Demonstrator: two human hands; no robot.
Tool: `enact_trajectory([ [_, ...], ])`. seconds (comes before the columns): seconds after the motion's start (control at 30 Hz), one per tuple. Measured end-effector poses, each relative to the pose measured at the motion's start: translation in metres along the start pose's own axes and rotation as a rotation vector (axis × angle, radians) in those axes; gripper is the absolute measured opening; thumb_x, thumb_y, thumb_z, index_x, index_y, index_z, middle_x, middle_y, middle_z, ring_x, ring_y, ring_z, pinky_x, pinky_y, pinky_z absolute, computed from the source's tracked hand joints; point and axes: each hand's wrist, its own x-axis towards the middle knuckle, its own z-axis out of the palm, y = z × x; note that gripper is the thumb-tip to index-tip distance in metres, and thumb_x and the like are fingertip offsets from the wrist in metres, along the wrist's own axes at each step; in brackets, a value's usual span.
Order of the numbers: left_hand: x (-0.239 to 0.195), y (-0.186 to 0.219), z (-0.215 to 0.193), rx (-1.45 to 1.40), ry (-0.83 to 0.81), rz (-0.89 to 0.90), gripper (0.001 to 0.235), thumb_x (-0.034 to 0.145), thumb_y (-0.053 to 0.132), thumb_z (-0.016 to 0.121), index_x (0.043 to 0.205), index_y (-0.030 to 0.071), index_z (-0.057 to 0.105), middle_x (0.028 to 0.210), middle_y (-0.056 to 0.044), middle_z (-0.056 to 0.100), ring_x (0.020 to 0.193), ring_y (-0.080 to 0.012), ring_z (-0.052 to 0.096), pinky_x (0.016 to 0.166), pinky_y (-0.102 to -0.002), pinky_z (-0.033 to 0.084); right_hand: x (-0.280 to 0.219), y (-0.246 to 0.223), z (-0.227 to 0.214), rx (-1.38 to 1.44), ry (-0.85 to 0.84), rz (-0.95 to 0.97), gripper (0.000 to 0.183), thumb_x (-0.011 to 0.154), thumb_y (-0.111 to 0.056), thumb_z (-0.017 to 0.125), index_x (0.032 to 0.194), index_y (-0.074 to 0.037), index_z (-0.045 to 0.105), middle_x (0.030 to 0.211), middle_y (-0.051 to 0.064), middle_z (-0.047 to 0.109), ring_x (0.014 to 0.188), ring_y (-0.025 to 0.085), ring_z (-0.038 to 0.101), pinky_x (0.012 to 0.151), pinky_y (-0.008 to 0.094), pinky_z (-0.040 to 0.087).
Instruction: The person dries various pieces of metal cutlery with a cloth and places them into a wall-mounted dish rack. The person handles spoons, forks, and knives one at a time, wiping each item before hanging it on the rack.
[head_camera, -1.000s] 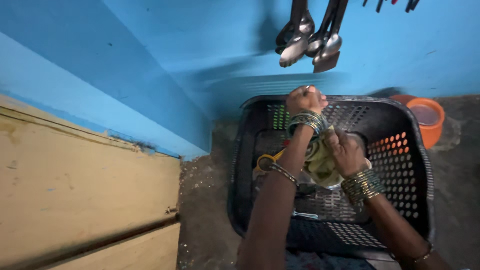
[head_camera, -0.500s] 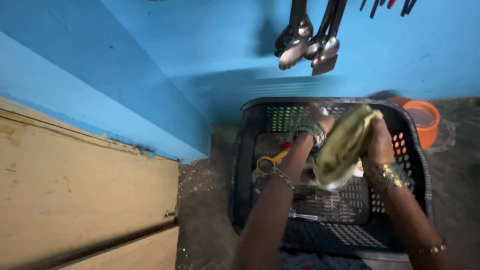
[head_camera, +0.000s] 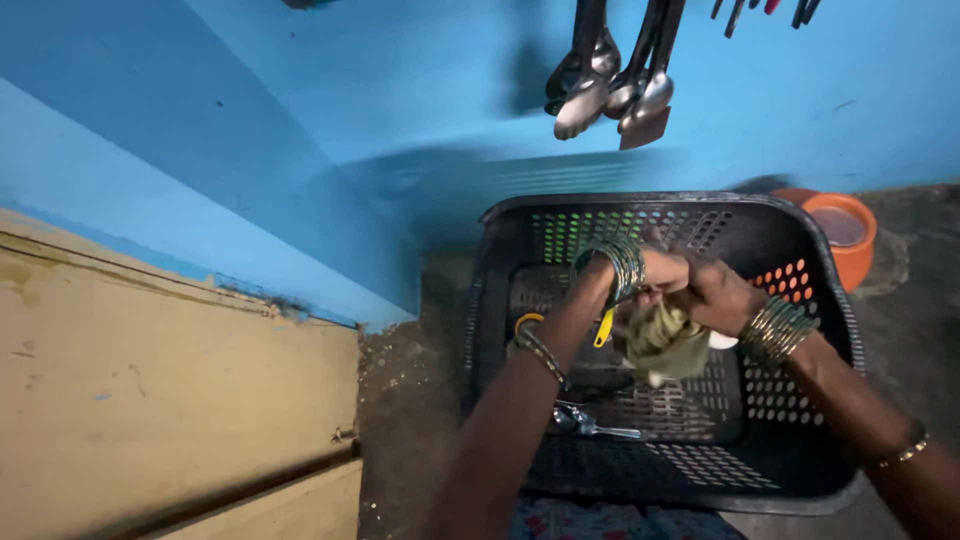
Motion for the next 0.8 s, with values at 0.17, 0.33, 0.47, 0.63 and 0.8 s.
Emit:
enact_trajectory([
  [0.17,-0.059,0.022,0.000,0.476,0.055,-0.006,0.015,0.085,0.014,0.060,0.088,0.001,0.067,0.077,-0.011,0.078,0.058,-0.0177,0.068,0.045,-0.032,0.048,0.001,-0.016,-0.009,-0.364,-0.058,0.236,0.032,0.091,-0.021,0.060,0.118,-0.003,0.055,0.073,0.021,0.067,0.063,0.036,0.068,0.058,0.047,0.056],
  [0.33,-0.078,0.018,0.016,0.486,0.248,0.168,0.022,0.090,0.018,0.060,0.089,0.002,0.075,0.078,-0.003,0.079,0.065,-0.0127,0.073,0.058,-0.031,0.057,0.009,-0.016,-0.015,-0.377,0.009,0.337,0.017,0.095,-0.017,0.054,0.107,-0.005,0.053,0.059,0.020,0.064,0.049,0.036,0.066,0.046,0.047,0.053],
  [0.47,-0.064,0.011,0.043,0.211,0.503,0.203,0.023,0.094,0.019,0.058,0.085,0.004,0.073,0.076,-0.005,0.076,0.069,-0.0165,0.074,0.068,-0.035,0.059,0.015,-0.010,-0.007,-0.386,0.336,0.177,0.016,0.099,-0.014,0.053,0.106,0.000,0.050,0.069,0.023,0.064,0.056,0.039,0.066,0.051,0.048,0.053],
  [0.63,-0.056,0.014,0.074,0.105,0.865,0.285,0.010,0.073,0.009,0.072,0.081,0.002,0.072,0.085,-0.013,0.072,0.081,-0.0284,0.072,0.078,-0.041,0.058,0.018,0.005,0.015,-0.351,0.599,0.305,0.020,0.113,-0.015,0.047,0.114,0.004,0.049,0.076,0.025,0.065,0.064,0.042,0.066,0.056,0.049,0.053],
  [0.8,-0.067,0.022,0.070,0.164,0.839,0.117,0.020,0.075,0.016,0.075,0.093,0.008,0.072,0.090,-0.014,0.069,0.084,-0.0317,0.067,0.080,-0.047,0.055,0.020,0.008,0.029,-0.160,0.817,0.403,0.032,0.120,-0.026,0.047,0.112,0.004,0.055,0.091,0.024,0.067,0.079,0.039,0.067,0.069,0.047,0.054],
])
